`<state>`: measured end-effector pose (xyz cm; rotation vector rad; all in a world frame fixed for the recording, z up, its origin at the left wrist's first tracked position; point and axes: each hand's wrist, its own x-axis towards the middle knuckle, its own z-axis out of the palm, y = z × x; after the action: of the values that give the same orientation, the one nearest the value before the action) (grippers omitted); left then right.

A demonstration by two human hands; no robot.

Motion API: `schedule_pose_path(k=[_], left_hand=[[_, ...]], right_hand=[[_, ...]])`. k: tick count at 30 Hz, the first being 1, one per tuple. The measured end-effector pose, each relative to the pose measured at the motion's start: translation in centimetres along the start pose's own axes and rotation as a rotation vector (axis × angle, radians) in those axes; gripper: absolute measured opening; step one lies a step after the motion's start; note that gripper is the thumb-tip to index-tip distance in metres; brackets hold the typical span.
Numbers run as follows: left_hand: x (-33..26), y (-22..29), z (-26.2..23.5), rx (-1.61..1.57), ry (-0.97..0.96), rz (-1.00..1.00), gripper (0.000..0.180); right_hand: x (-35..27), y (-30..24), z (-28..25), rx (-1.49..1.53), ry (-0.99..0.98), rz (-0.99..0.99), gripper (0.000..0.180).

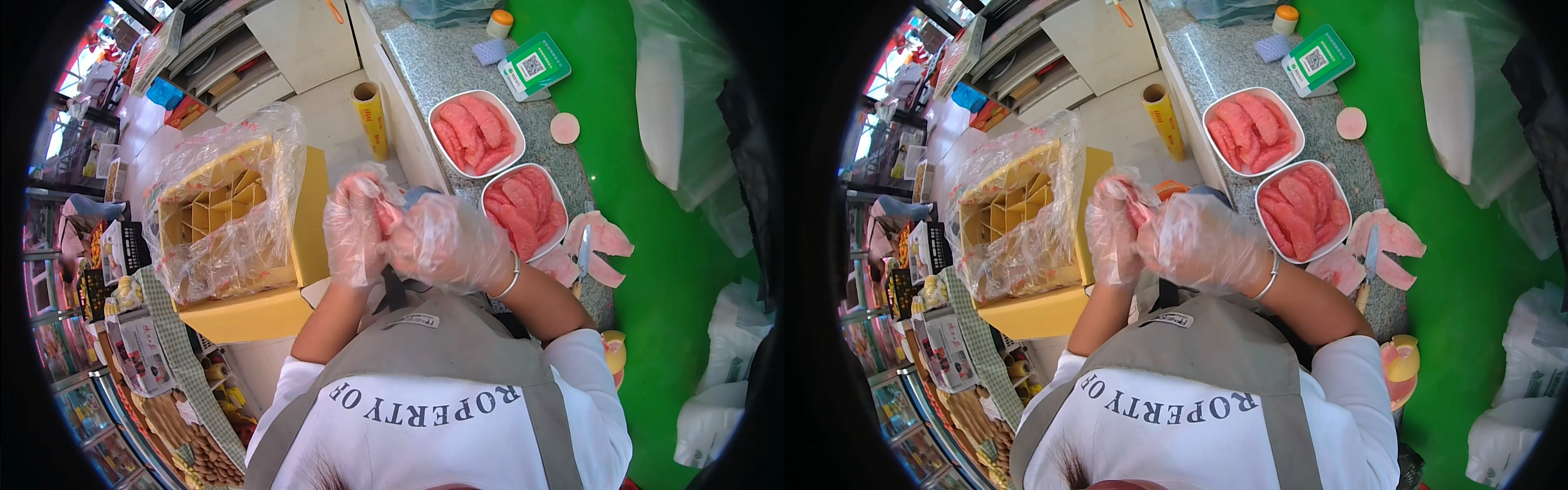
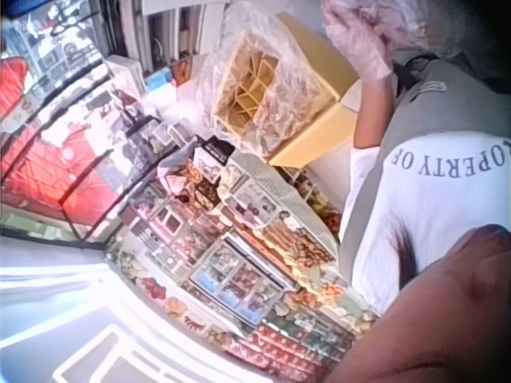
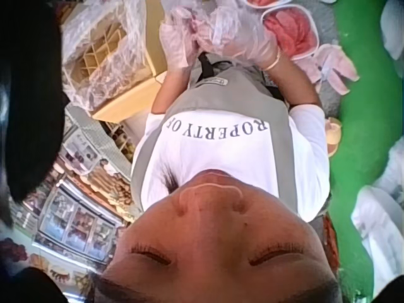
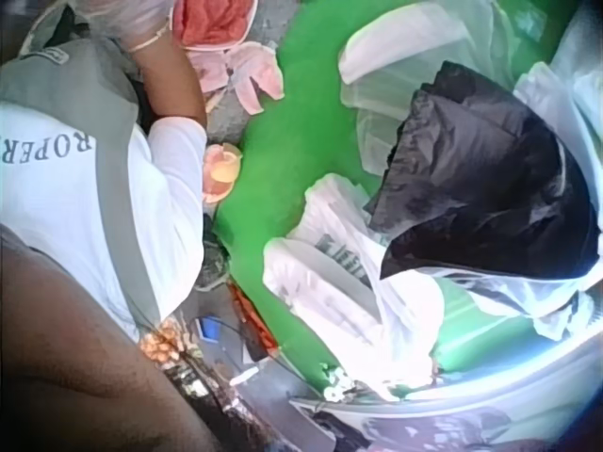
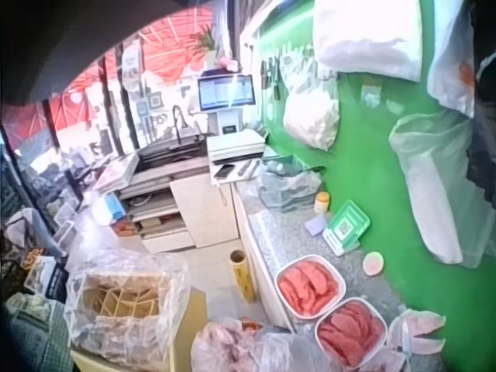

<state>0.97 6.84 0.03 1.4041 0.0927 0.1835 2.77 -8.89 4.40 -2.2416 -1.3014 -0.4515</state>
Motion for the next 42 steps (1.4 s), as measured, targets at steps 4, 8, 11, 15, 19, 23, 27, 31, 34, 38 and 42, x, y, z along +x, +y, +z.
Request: schedule_pose_path(k=[4,8,11,15,19,23,27,31,34,38,42], left_hand=[[1.1,0.6,-0.7,-0.286,0.034,-0.026,0.032],[2.2,0.3,-1.6,-0.342,0.076,-0.070,0.041],[2.0,1.3,-1.6,-0.415,0.024,-0.128,0.041],[1.8,1.6,-1.0,-0.385,-0.023,-0.169,0.041],[1.7,0.0,-1.3,-0.175,-0.029,-0.066,0.029],[1.3,0.4,-1.2,-0.005,-0.070,-0.064,0.019],[0.8,0.5,-1.1,-0.235,-0.219,-0.153,0.017],[1.1,0.7,-0.7,-0.225,-0.152,-0.269,0.018],[1.3,0.8,-0.7,-0.178,-0.145,-0.290,0.018],[1.2,0.2,-0.1,-0.225,-0.094,-0.177,0.016],[2.5,0.8,-1.4,-0.317,0.021,-0.308,0.017]], right_hand=[[-0.4,-0.4,0.7,0.098,0.073,0.088,0.022],[-0.8,0.0,0.8,0.253,0.090,0.172,0.023],[0.1,-0.9,-0.3,0.389,0.020,0.465,0.024],[0.6,-0.9,0.4,0.387,0.127,0.518,0.032],[1.7,-0.6,-0.4,0.249,-0.005,0.371,0.032],[1.5,0.2,-0.9,0.285,-0.217,0.571,0.029],[0.3,1.1,-0.2,0.323,-0.272,0.454,0.026],[1.3,0.9,-1.2,1.092,-0.286,0.932,0.020],[1.7,0.8,-1.4,1.134,-0.269,0.937,0.019],[1.7,0.3,-1.6,0.966,-0.253,0.764,0.020],[1.4,0.6,-3.0,0.840,-0.230,0.392,0.020]])
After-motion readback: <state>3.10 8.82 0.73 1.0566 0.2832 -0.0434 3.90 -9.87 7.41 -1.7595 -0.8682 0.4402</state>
